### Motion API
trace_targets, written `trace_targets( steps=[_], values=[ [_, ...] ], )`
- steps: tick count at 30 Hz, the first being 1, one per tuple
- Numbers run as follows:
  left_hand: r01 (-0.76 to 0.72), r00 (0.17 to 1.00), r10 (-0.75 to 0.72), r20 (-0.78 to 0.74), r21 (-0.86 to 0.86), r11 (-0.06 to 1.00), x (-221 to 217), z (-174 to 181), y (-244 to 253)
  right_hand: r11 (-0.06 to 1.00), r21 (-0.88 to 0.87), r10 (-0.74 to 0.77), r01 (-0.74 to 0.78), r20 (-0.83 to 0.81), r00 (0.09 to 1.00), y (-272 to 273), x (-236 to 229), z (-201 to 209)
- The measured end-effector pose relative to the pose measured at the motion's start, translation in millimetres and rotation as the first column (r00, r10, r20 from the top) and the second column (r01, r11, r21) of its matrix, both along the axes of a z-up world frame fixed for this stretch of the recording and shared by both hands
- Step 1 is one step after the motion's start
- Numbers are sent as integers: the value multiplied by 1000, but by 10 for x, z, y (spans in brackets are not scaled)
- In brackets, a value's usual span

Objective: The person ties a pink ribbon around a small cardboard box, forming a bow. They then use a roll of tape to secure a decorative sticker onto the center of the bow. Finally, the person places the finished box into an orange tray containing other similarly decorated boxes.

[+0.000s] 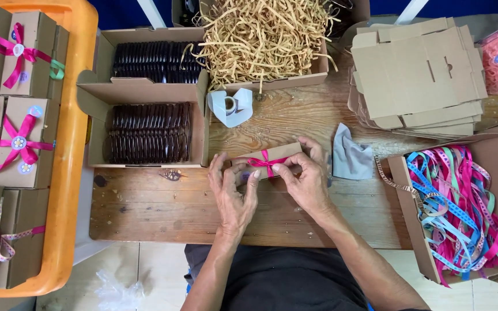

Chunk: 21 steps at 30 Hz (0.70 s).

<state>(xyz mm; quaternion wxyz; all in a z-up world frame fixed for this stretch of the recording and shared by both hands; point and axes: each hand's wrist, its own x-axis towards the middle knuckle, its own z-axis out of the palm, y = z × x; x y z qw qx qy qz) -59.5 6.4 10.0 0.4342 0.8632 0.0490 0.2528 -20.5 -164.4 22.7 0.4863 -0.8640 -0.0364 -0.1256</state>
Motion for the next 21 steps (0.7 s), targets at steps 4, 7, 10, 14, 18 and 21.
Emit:
trace_targets(
  steps=[4,7,10,14,18,21],
  values=[
    [-5,1000,5,-3,-35,999,122,-39,-44,999,26,26,-24,-70,997,-1,37,-27],
    [18,1000,-18,-9,-34,999,201,-16,-48,997,64,38,-30,-121,992,-30,58,-45],
    [36,998,-40,-43,-106,994,226,1,-47,992,122,43,-22,-176,984,-61,79,-82],
    [56,997,-61,-50,-100,993,219,-57,-46,984,178,21,16,-203,979,-70,46,-48],
    [73,996,-79,-51,-113,991,192,-70,-34,984,147,-69,101,-211,975,-54,-63,110],
    [93,990,-103,-95,-104,990,180,-53,-18,996,35,-79,86,-163,983,-8,-116,100]
  ],
)
